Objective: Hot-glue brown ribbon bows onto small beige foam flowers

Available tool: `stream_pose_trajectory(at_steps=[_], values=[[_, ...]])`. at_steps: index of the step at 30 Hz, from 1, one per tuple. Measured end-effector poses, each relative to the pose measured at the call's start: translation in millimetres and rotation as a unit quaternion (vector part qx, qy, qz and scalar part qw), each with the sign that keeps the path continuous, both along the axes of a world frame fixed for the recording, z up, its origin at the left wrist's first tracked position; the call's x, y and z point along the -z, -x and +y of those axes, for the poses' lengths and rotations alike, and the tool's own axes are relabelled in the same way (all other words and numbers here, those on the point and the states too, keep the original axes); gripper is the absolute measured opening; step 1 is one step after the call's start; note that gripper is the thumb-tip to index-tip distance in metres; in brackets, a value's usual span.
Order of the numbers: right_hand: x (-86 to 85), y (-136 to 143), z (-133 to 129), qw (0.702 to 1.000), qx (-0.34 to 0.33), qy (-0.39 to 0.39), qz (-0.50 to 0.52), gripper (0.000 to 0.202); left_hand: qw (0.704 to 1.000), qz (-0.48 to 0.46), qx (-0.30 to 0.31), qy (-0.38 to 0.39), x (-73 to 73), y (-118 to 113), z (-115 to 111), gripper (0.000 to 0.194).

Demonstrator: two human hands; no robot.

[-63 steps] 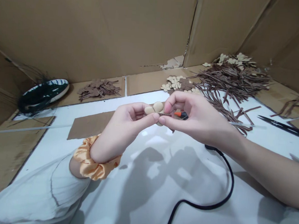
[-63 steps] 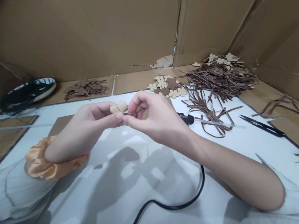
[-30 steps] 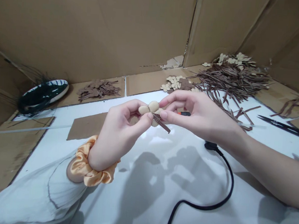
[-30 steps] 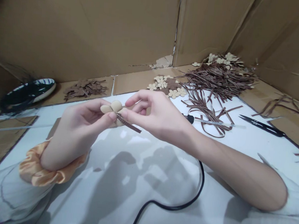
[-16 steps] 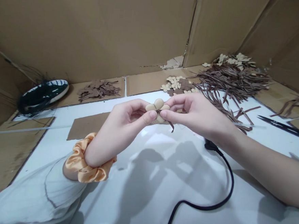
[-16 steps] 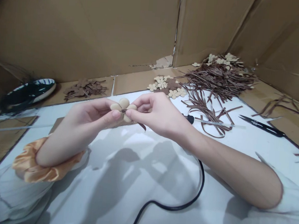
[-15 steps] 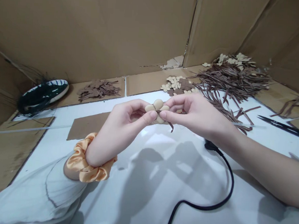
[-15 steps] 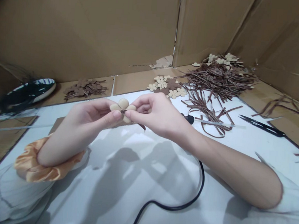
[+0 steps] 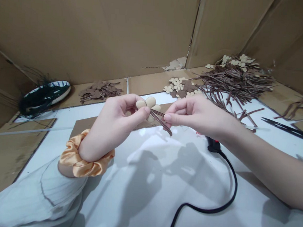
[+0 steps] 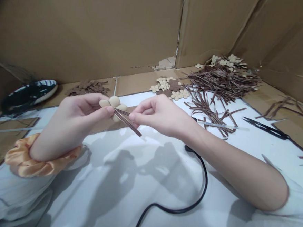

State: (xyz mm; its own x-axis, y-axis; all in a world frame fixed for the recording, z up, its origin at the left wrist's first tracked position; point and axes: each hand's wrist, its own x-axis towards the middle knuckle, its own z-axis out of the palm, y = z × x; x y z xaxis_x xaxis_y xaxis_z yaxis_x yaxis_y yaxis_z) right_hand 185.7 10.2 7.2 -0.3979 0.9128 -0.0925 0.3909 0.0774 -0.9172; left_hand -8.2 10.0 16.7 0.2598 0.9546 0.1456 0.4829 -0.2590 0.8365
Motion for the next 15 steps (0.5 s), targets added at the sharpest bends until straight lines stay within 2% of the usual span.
stream_pose_trajectory(at_steps=[5,7,10,15], values=[[5.6,-4.7,7.9,0.997,-0.059,0.023,0.051,0.017,0.998,0.039,-0.026,-0.034,-5.7,1.0,0.4,0.02],[6.1,-5.6,8.9,0.995,-0.058,0.045,0.068,0.018,0.997,0.047,-0.035,-0.045,-8.5,1.8,1.4,0.019],[4.2,-6.0,8.1,0.996,-0.04,0.057,0.055,0.021,0.997,0.05,-0.036,-0.053,-11.4,3.7,3.3,0.019],[1.9,-10.0,9.0,0.995,-0.081,0.052,0.033,0.023,0.997,0.051,-0.032,-0.054,-12.2,7.1,6.1,0.021]])
